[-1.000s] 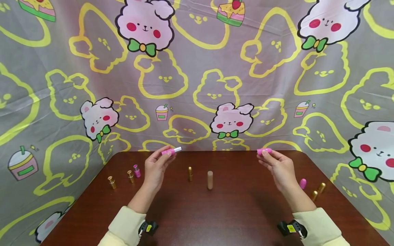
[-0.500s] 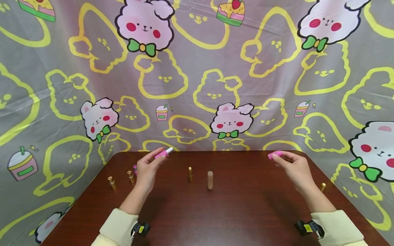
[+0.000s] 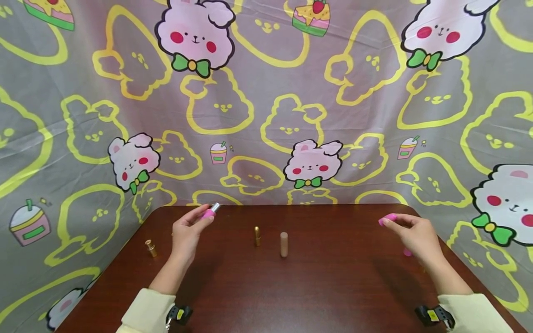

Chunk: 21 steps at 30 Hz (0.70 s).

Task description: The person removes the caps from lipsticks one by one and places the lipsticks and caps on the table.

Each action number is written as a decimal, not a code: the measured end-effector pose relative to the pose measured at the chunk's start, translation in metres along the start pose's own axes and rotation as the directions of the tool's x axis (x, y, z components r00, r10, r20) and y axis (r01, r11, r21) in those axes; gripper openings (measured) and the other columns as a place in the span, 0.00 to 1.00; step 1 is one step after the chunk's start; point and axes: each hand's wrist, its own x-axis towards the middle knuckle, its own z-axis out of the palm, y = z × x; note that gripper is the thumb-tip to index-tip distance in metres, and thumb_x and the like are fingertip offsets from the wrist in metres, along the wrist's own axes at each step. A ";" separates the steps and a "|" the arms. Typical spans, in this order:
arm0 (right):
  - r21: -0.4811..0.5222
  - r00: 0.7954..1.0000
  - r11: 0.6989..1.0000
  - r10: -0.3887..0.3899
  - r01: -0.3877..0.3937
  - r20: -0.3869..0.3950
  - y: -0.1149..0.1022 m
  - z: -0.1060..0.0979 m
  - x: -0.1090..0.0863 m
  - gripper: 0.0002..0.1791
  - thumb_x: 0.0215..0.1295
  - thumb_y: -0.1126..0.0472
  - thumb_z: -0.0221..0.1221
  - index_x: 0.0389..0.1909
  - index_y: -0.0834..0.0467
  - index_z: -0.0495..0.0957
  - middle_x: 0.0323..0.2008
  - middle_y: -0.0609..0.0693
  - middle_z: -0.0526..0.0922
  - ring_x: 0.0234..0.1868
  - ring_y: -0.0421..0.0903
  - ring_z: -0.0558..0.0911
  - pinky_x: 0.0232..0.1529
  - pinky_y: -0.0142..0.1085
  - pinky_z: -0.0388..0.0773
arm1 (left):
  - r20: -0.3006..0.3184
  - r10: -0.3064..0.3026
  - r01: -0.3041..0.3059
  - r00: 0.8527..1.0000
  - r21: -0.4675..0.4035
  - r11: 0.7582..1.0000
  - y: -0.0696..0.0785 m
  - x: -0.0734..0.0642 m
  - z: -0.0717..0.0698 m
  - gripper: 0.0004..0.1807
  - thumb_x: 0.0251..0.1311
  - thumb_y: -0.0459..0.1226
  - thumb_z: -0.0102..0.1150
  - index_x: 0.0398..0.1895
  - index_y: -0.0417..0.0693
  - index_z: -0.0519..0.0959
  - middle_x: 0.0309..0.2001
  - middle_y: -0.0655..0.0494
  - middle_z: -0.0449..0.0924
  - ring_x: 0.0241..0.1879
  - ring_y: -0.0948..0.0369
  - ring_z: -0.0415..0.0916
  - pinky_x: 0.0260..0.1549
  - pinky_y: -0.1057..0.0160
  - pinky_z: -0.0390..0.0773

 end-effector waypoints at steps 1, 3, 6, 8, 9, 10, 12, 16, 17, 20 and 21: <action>-0.018 1.000 1.000 -0.006 0.006 -0.002 0.002 0.000 -0.001 0.29 0.59 0.40 0.64 0.49 0.60 0.81 0.44 0.54 0.82 0.17 0.47 0.70 0.14 0.41 0.73 | -0.003 -0.002 0.002 1.000 -0.002 1.000 -0.001 0.000 -0.002 0.21 0.53 0.21 0.64 0.52 0.25 0.77 0.32 0.64 0.85 0.35 0.67 0.81 0.38 0.72 0.78; -0.053 1.000 0.998 -0.015 0.015 -0.004 0.006 0.001 -0.002 0.29 0.60 0.40 0.63 0.48 0.62 0.81 0.42 0.56 0.83 0.18 0.48 0.73 0.15 0.40 0.73 | -0.008 -0.006 0.006 1.000 -0.006 1.000 -0.003 0.001 -0.005 0.22 0.52 0.20 0.63 0.53 0.25 0.76 0.32 0.64 0.85 0.35 0.68 0.81 0.38 0.72 0.78; -0.118 1.000 0.993 -0.011 0.010 -0.007 0.012 0.001 -0.003 0.32 0.60 0.38 0.62 0.49 0.64 0.80 0.33 0.55 0.82 0.17 0.49 0.74 0.15 0.39 0.71 | -0.012 -0.017 0.017 1.000 0.011 1.000 -0.005 0.002 -0.009 0.23 0.52 0.19 0.63 0.54 0.24 0.75 0.33 0.63 0.84 0.36 0.69 0.81 0.39 0.72 0.79; -0.159 1.000 0.987 -0.013 0.013 -0.001 0.017 0.000 -0.003 0.33 0.60 0.38 0.62 0.49 0.65 0.80 0.30 0.54 0.81 0.17 0.49 0.75 0.16 0.39 0.70 | -0.014 -0.032 0.033 0.999 0.036 0.999 -0.007 0.002 -0.011 0.23 0.53 0.20 0.63 0.55 0.25 0.75 0.34 0.63 0.83 0.36 0.69 0.81 0.39 0.72 0.79; -0.185 1.000 0.983 -0.018 0.018 0.005 0.020 0.000 -0.002 0.33 0.61 0.38 0.62 0.48 0.65 0.80 0.29 0.53 0.81 0.18 0.48 0.76 0.17 0.39 0.70 | -0.015 -0.041 0.041 0.999 0.053 0.998 -0.007 0.002 -0.013 0.23 0.54 0.20 0.63 0.55 0.25 0.75 0.35 0.63 0.83 0.36 0.69 0.81 0.39 0.73 0.79; -0.206 1.000 0.978 -0.022 0.024 0.010 0.022 0.000 -0.002 0.32 0.61 0.39 0.62 0.47 0.66 0.80 0.28 0.54 0.81 0.18 0.48 0.77 0.18 0.39 0.70 | -0.016 -0.049 0.050 0.999 0.075 0.996 -0.009 0.003 -0.014 0.23 0.54 0.21 0.63 0.55 0.26 0.75 0.35 0.63 0.82 0.36 0.70 0.80 0.39 0.73 0.78; -0.254 0.999 0.966 -0.040 0.044 0.020 0.027 0.000 -0.001 0.29 0.62 0.42 0.63 0.44 0.67 0.81 0.30 0.57 0.83 0.21 0.48 0.78 0.22 0.39 0.71 | -0.016 -0.064 0.066 0.998 0.116 0.991 -0.011 0.003 -0.018 0.22 0.55 0.22 0.63 0.56 0.27 0.75 0.36 0.63 0.82 0.36 0.71 0.79 0.38 0.74 0.78; -0.341 0.998 0.938 -0.048 0.061 0.046 0.035 -0.002 0.004 0.24 0.61 0.48 0.64 0.40 0.68 0.81 0.34 0.61 0.84 0.30 0.54 0.79 0.27 0.42 0.72 | -0.015 -0.062 0.064 0.998 0.211 0.975 -0.015 0.006 -0.027 0.21 0.58 0.24 0.62 0.57 0.29 0.75 0.37 0.57 0.85 0.35 0.72 0.78 0.36 0.75 0.77; -0.359 0.998 0.932 -0.037 0.055 0.057 0.036 -0.002 0.005 0.24 0.61 0.48 0.64 0.40 0.68 0.81 0.34 0.62 0.83 0.31 0.55 0.78 0.28 0.43 0.72 | -0.015 -0.059 0.061 0.998 0.237 0.970 -0.016 0.006 -0.029 0.21 0.59 0.25 0.62 0.57 0.29 0.75 0.38 0.54 0.86 0.35 0.72 0.77 0.36 0.76 0.76; -0.390 0.997 0.920 -0.003 0.035 0.082 0.039 -0.001 0.009 0.23 0.61 0.49 0.64 0.40 0.69 0.80 0.34 0.61 0.83 0.35 0.60 0.78 0.33 0.51 0.71 | -0.022 -0.055 0.059 0.998 0.294 0.954 -0.018 0.009 -0.036 0.20 0.60 0.25 0.62 0.57 0.30 0.76 0.43 0.45 0.85 0.36 0.74 0.76 0.37 0.77 0.76; -0.395 0.996 0.918 0.005 0.030 0.087 0.040 -0.001 0.009 0.23 0.60 0.50 0.64 0.40 0.69 0.80 0.33 0.61 0.83 0.35 0.60 0.78 0.34 0.55 0.70 | -0.026 -0.061 0.066 0.998 0.308 0.949 -0.019 0.010 -0.039 0.20 0.60 0.26 0.62 0.57 0.30 0.76 0.44 0.43 0.84 0.37 0.75 0.76 0.37 0.77 0.76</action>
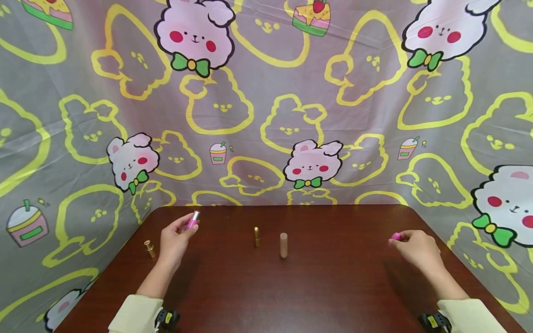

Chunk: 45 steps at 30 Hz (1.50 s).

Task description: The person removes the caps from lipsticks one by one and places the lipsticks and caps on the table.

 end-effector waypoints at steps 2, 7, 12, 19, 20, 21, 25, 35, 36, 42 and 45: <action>-0.011 1.000 1.000 0.010 -0.010 0.007 0.001 0.002 0.001 0.21 0.60 0.51 0.64 0.38 0.68 0.80 0.31 0.59 0.83 0.35 0.62 0.77 0.38 0.63 0.66 | -0.001 -0.013 0.013 1.000 0.019 1.000 -0.003 0.002 -0.004 0.20 0.61 0.26 0.61 0.57 0.31 0.76 0.47 0.41 0.83 0.38 0.76 0.76 0.37 0.77 0.76; -0.029 1.000 0.999 0.017 -0.017 0.014 0.004 0.008 0.002 0.17 0.57 0.54 0.64 0.33 0.67 0.81 0.27 0.56 0.82 0.36 0.65 0.78 0.44 0.74 0.57 | -0.015 -0.023 0.024 1.000 0.017 1.000 -0.013 0.005 -0.013 0.18 0.62 0.25 0.59 0.56 0.29 0.74 0.45 0.41 0.83 0.32 0.74 0.79 0.33 0.74 0.78; -0.052 0.998 0.998 0.042 -0.039 0.052 0.005 0.011 0.003 0.14 0.56 0.55 0.64 0.30 0.65 0.82 0.26 0.55 0.82 0.32 0.60 0.78 0.41 0.68 0.64 | -0.059 -0.027 0.030 0.998 0.048 0.998 -0.021 0.008 -0.023 0.17 0.62 0.26 0.60 0.54 0.29 0.75 0.42 0.41 0.83 0.29 0.75 0.78 0.29 0.74 0.77; -0.065 0.996 0.998 0.023 -0.018 0.084 0.009 0.015 0.003 0.11 0.56 0.58 0.65 0.24 0.63 0.81 0.20 0.51 0.76 0.25 0.51 0.72 0.25 0.41 0.66 | -0.106 -0.031 0.047 0.994 0.145 0.988 -0.027 0.009 -0.036 0.17 0.61 0.29 0.62 0.53 0.29 0.76 0.50 0.33 0.78 0.29 0.81 0.74 0.30 0.76 0.77; -0.063 0.996 0.998 0.021 -0.016 0.088 0.010 0.016 0.003 0.11 0.56 0.58 0.65 0.24 0.63 0.81 0.19 0.50 0.75 0.24 0.51 0.72 0.24 0.40 0.66 | -0.112 -0.028 0.046 0.993 0.153 0.987 -0.028 0.010 -0.038 0.17 0.61 0.29 0.62 0.52 0.29 0.76 0.50 0.33 0.78 0.29 0.81 0.74 0.30 0.76 0.77; -0.065 0.996 0.998 0.018 -0.012 0.090 0.010 0.018 0.003 0.11 0.56 0.59 0.65 0.23 0.63 0.80 0.19 0.50 0.75 0.24 0.51 0.71 0.24 0.40 0.66 | -0.116 -0.026 0.044 0.993 0.154 0.987 -0.029 0.010 -0.039 0.17 0.61 0.28 0.62 0.52 0.29 0.76 0.49 0.33 0.78 0.28 0.81 0.74 0.30 0.76 0.77; -0.064 0.994 0.998 0.021 -0.014 0.108 0.014 0.022 0.004 0.12 0.56 0.60 0.66 0.19 0.62 0.78 0.16 0.48 0.72 0.22 0.49 0.71 0.22 0.38 0.65 | -0.133 -0.023 0.046 0.991 0.173 0.984 -0.032 0.010 -0.045 0.16 0.61 0.28 0.62 0.51 0.27 0.76 0.46 0.35 0.79 0.27 0.80 0.74 0.28 0.75 0.77; -0.075 0.993 0.997 0.027 -0.019 0.115 0.019 0.027 0.005 0.15 0.54 0.61 0.66 0.14 0.57 0.73 0.13 0.47 0.69 0.21 0.47 0.70 0.22 0.37 0.63 | -0.145 -0.046 0.083 0.988 0.265 0.961 -0.042 0.012 -0.059 0.17 0.58 0.27 0.64 0.48 0.25 0.74 0.42 0.33 0.79 0.23 0.77 0.72 0.23 0.75 0.75; -0.076 0.993 0.997 0.025 -0.017 0.113 0.019 0.028 0.005 0.15 0.54 0.62 0.66 0.14 0.57 0.73 0.13 0.46 0.69 0.21 0.47 0.69 0.22 0.37 0.63 | -0.143 -0.048 0.086 0.989 0.274 0.958 -0.043 0.013 -0.060 0.17 0.58 0.27 0.64 0.47 0.25 0.74 0.41 0.33 0.79 0.23 0.76 0.72 0.22 0.75 0.75; -0.075 0.993 0.997 0.023 -0.014 0.117 0.020 0.030 0.004 0.15 0.54 0.62 0.67 0.13 0.57 0.73 0.13 0.46 0.67 0.21 0.47 0.69 0.22 0.37 0.62 | -0.145 -0.074 0.123 0.987 0.364 0.923 -0.048 0.013 -0.066 0.16 0.56 0.29 0.65 0.45 0.26 0.75 0.38 0.34 0.79 0.29 0.59 0.78 0.27 0.68 0.74; -0.080 0.993 0.997 0.022 -0.013 0.115 0.020 0.031 0.004 0.15 0.54 0.62 0.67 0.14 0.57 0.74 0.13 0.46 0.68 0.22 0.48 0.69 0.23 0.37 0.63 | -0.143 -0.074 0.128 0.987 0.425 0.896 -0.051 0.014 -0.069 0.16 0.55 0.31 0.66 0.43 0.27 0.76 0.37 0.35 0.80 0.37 0.47 0.77 0.33 0.59 0.71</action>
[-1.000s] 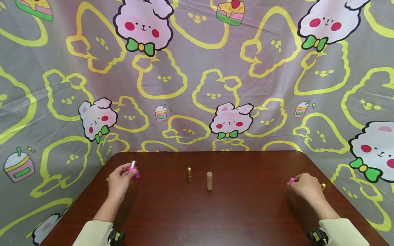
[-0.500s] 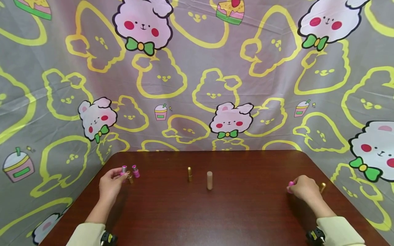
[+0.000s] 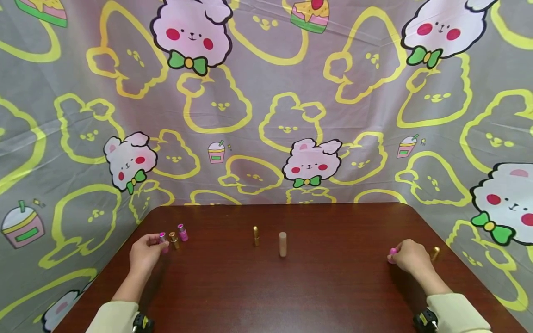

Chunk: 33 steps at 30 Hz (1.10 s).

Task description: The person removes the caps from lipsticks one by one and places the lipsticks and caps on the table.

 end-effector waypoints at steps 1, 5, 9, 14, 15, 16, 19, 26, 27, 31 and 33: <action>-0.003 1.000 1.000 0.000 0.000 -0.001 0.000 0.000 0.000 0.14 0.53 0.62 0.67 0.14 0.57 0.74 0.13 0.46 0.68 0.22 0.48 0.69 0.23 0.38 0.63 | 0.002 0.003 -0.003 1.000 0.017 1.000 -0.001 0.001 -0.001 0.17 0.54 0.32 0.67 0.43 0.27 0.76 0.36 0.35 0.80 0.39 0.45 0.75 0.33 0.57 0.69; -0.002 1.000 1.000 0.004 -0.004 -0.007 0.001 0.002 0.000 0.15 0.53 0.62 0.67 0.13 0.57 0.74 0.13 0.46 0.68 0.22 0.48 0.69 0.23 0.38 0.63 | 0.007 0.006 -0.006 1.000 0.060 0.998 -0.005 0.002 -0.003 0.17 0.53 0.32 0.67 0.41 0.28 0.76 0.34 0.37 0.81 0.39 0.44 0.74 0.31 0.55 0.68; -0.009 1.000 1.000 0.001 -0.001 -0.016 0.002 0.003 0.000 0.16 0.52 0.62 0.67 0.12 0.56 0.72 0.12 0.46 0.66 0.21 0.48 0.68 0.22 0.37 0.62 | 0.006 0.013 -0.014 1.000 0.094 0.996 -0.007 0.002 -0.005 0.17 0.51 0.32 0.68 0.40 0.28 0.77 0.31 0.40 0.82 0.37 0.45 0.75 0.28 0.58 0.67; -0.016 1.000 1.000 -0.001 0.001 -0.013 0.002 0.004 0.000 0.16 0.52 0.62 0.67 0.12 0.56 0.72 0.12 0.45 0.65 0.21 0.48 0.67 0.22 0.37 0.62 | 0.014 0.007 -0.009 1.000 0.107 0.994 -0.010 0.003 -0.006 0.16 0.51 0.32 0.67 0.40 0.28 0.77 0.30 0.41 0.82 0.36 0.45 0.75 0.27 0.58 0.68; -0.018 1.000 1.000 -0.001 0.001 -0.011 0.002 0.004 0.000 0.16 0.52 0.63 0.67 0.12 0.57 0.72 0.12 0.46 0.65 0.21 0.48 0.67 0.22 0.37 0.62 | 0.019 0.006 -0.008 1.000 0.107 0.994 -0.010 0.003 -0.006 0.16 0.51 0.32 0.67 0.40 0.28 0.77 0.30 0.41 0.82 0.36 0.45 0.75 0.27 0.59 0.68; -0.018 1.000 1.000 -0.001 0.001 -0.008 0.001 0.004 0.000 0.16 0.52 0.63 0.67 0.12 0.57 0.72 0.12 0.46 0.65 0.21 0.48 0.68 0.22 0.37 0.62 | 0.024 0.005 -0.008 1.000 0.110 0.994 -0.010 0.003 -0.006 0.16 0.51 0.32 0.67 0.40 0.28 0.77 0.30 0.41 0.82 0.36 0.45 0.75 0.27 0.59 0.68; -0.020 1.000 1.000 -0.001 0.001 -0.002 0.001 0.004 -0.001 0.15 0.52 0.63 0.67 0.12 0.57 0.73 0.12 0.46 0.65 0.21 0.48 0.68 0.22 0.37 0.62 | 0.042 0.005 -0.009 0.999 0.115 0.993 -0.011 0.003 -0.006 0.16 0.51 0.32 0.66 0.40 0.28 0.77 0.29 0.42 0.83 0.35 0.46 0.76 0.28 0.59 0.68; -0.032 1.000 0.999 -0.008 0.008 0.004 0.000 0.003 -0.001 0.13 0.53 0.64 0.65 0.13 0.58 0.76 0.12 0.45 0.65 0.21 0.48 0.67 0.23 0.37 0.62 | 0.080 -0.007 -0.003 0.997 0.113 0.994 -0.015 0.007 -0.005 0.16 0.51 0.31 0.66 0.40 0.28 0.77 0.28 0.45 0.83 0.32 0.50 0.75 0.27 0.61 0.69; -0.033 1.000 0.999 -0.009 0.009 0.005 0.000 0.003 -0.002 0.13 0.53 0.64 0.65 0.13 0.58 0.76 0.12 0.45 0.65 0.21 0.48 0.67 0.23 0.37 0.62 | 0.084 -0.007 -0.002 0.996 0.114 0.994 -0.016 0.007 -0.005 0.16 0.51 0.31 0.66 0.40 0.28 0.77 0.28 0.45 0.83 0.32 0.51 0.76 0.27 0.61 0.69; -0.037 1.000 0.999 -0.014 0.014 0.002 0.000 0.003 -0.003 0.13 0.53 0.63 0.66 0.12 0.58 0.76 0.11 0.45 0.65 0.21 0.48 0.67 0.23 0.37 0.62 | 0.095 -0.005 -0.007 0.995 0.119 0.993 -0.017 0.009 -0.004 0.16 0.51 0.30 0.66 0.40 0.27 0.77 0.28 0.44 0.83 0.31 0.52 0.76 0.27 0.61 0.70; -0.040 1.000 0.999 -0.015 0.015 0.001 0.000 0.003 -0.003 0.14 0.53 0.63 0.66 0.12 0.58 0.76 0.11 0.45 0.65 0.21 0.48 0.67 0.23 0.37 0.62 | 0.100 -0.002 -0.010 0.995 0.121 0.993 -0.016 0.009 -0.005 0.16 0.52 0.30 0.66 0.40 0.27 0.77 0.29 0.44 0.83 0.31 0.52 0.76 0.27 0.61 0.70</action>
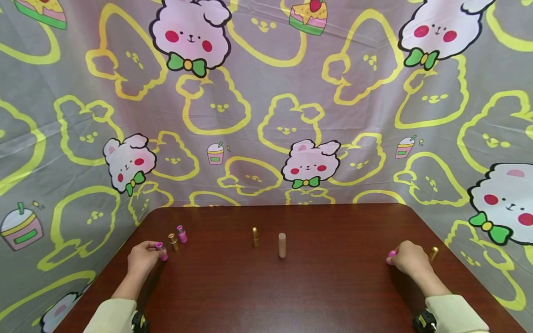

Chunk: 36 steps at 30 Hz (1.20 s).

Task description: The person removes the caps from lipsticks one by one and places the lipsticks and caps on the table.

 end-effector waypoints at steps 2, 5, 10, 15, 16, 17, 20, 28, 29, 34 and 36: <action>-0.003 1.000 1.000 -0.002 0.002 0.001 0.000 0.000 0.000 0.14 0.53 0.63 0.66 0.12 0.57 0.75 0.11 0.44 0.64 0.21 0.48 0.67 0.23 0.37 0.62 | 0.009 -0.002 0.002 1.000 -0.005 1.000 0.000 0.000 -0.001 0.16 0.52 0.30 0.66 0.41 0.26 0.77 0.29 0.43 0.83 0.31 0.52 0.76 0.27 0.61 0.70; -0.005 1.000 1.000 -0.006 0.006 -0.002 0.000 0.000 0.000 0.16 0.53 0.62 0.66 0.11 0.57 0.74 0.11 0.44 0.63 0.20 0.47 0.67 0.23 0.37 0.61 | 0.016 -0.012 0.012 1.000 -0.016 1.000 -0.001 0.000 -0.001 0.16 0.53 0.30 0.66 0.41 0.25 0.76 0.30 0.41 0.83 0.33 0.49 0.77 0.27 0.62 0.71; -0.006 1.000 1.000 -0.014 0.014 -0.010 0.001 0.001 0.001 0.18 0.53 0.62 0.67 0.09 0.55 0.71 0.11 0.44 0.63 0.20 0.47 0.66 0.22 0.37 0.61 | 0.019 -0.029 0.030 0.999 -0.036 0.999 -0.003 0.002 -0.001 0.18 0.54 0.31 0.67 0.43 0.24 0.76 0.34 0.36 0.82 0.38 0.44 0.76 0.29 0.61 0.71; -0.007 1.000 1.000 -0.015 0.015 -0.012 0.002 0.001 0.001 0.20 0.53 0.61 0.67 0.08 0.54 0.69 0.10 0.44 0.62 0.20 0.47 0.66 0.22 0.37 0.60 | 0.027 -0.038 0.039 0.999 -0.059 0.997 -0.004 0.002 -0.002 0.18 0.53 0.31 0.68 0.42 0.24 0.76 0.34 0.36 0.82 0.37 0.45 0.76 0.27 0.62 0.71; -0.006 1.000 1.000 -0.014 0.014 -0.013 0.002 0.001 0.001 0.20 0.53 0.61 0.67 0.08 0.54 0.68 0.10 0.44 0.62 0.20 0.47 0.66 0.22 0.37 0.60 | 0.029 -0.040 0.042 0.999 -0.061 0.997 -0.004 0.002 -0.003 0.18 0.53 0.31 0.68 0.42 0.24 0.76 0.34 0.36 0.82 0.37 0.45 0.76 0.27 0.63 0.71; -0.004 1.000 1.000 -0.012 0.012 -0.012 0.002 0.001 0.001 0.21 0.53 0.61 0.67 0.08 0.54 0.68 0.10 0.44 0.62 0.20 0.47 0.66 0.22 0.37 0.60 | 0.032 -0.042 0.044 0.999 -0.063 0.997 -0.003 0.002 -0.003 0.18 0.53 0.32 0.68 0.42 0.24 0.76 0.34 0.36 0.82 0.36 0.46 0.75 0.27 0.63 0.71; -0.003 1.000 1.000 -0.008 0.008 -0.015 0.002 0.001 0.001 0.20 0.53 0.60 0.67 0.09 0.54 0.69 0.11 0.44 0.63 0.20 0.47 0.66 0.22 0.37 0.60 | 0.034 -0.037 0.039 0.999 -0.055 0.998 -0.003 0.003 -0.003 0.19 0.53 0.32 0.68 0.42 0.22 0.77 0.35 0.37 0.79 0.37 0.45 0.74 0.26 0.64 0.71; 0.004 1.000 1.000 0.000 0.000 -0.001 -0.003 -0.005 0.000 0.17 0.53 0.60 0.68 0.12 0.57 0.74 0.12 0.46 0.67 0.22 0.48 0.68 0.23 0.38 0.63 | 0.034 -0.037 0.038 0.999 -0.034 0.999 -0.004 0.004 -0.001 0.20 0.54 0.33 0.67 0.42 0.21 0.77 0.45 0.32 0.72 0.42 0.42 0.68 0.34 0.56 0.71; 0.007 1.000 1.000 0.004 -0.004 0.002 -0.004 -0.006 -0.001 0.15 0.53 0.60 0.67 0.13 0.58 0.75 0.13 0.46 0.68 0.22 0.49 0.69 0.23 0.38 0.63 | 0.038 -0.037 0.038 0.999 -0.031 0.999 -0.005 0.004 -0.001 0.20 0.55 0.33 0.67 0.42 0.21 0.77 0.47 0.30 0.71 0.44 0.40 0.68 0.37 0.54 0.72; 0.018 1.000 1.000 0.005 -0.006 0.002 -0.011 -0.015 -0.004 0.13 0.56 0.58 0.66 0.19 0.63 0.80 0.17 0.49 0.73 0.23 0.50 0.71 0.22 0.39 0.66 | 0.047 -0.030 0.031 0.998 -0.019 0.999 -0.006 0.003 -0.002 0.20 0.55 0.33 0.67 0.42 0.20 0.77 0.48 0.28 0.71 0.44 0.40 0.68 0.36 0.53 0.71; 0.011 1.000 1.000 -0.006 0.006 -0.005 -0.015 -0.017 -0.005 0.14 0.58 0.57 0.66 0.19 0.63 0.80 0.17 0.50 0.75 0.23 0.50 0.71 0.22 0.40 0.66 | 0.044 -0.028 0.028 0.999 -0.015 0.999 -0.006 0.002 -0.002 0.20 0.54 0.33 0.67 0.41 0.21 0.77 0.43 0.31 0.73 0.41 0.42 0.69 0.32 0.57 0.70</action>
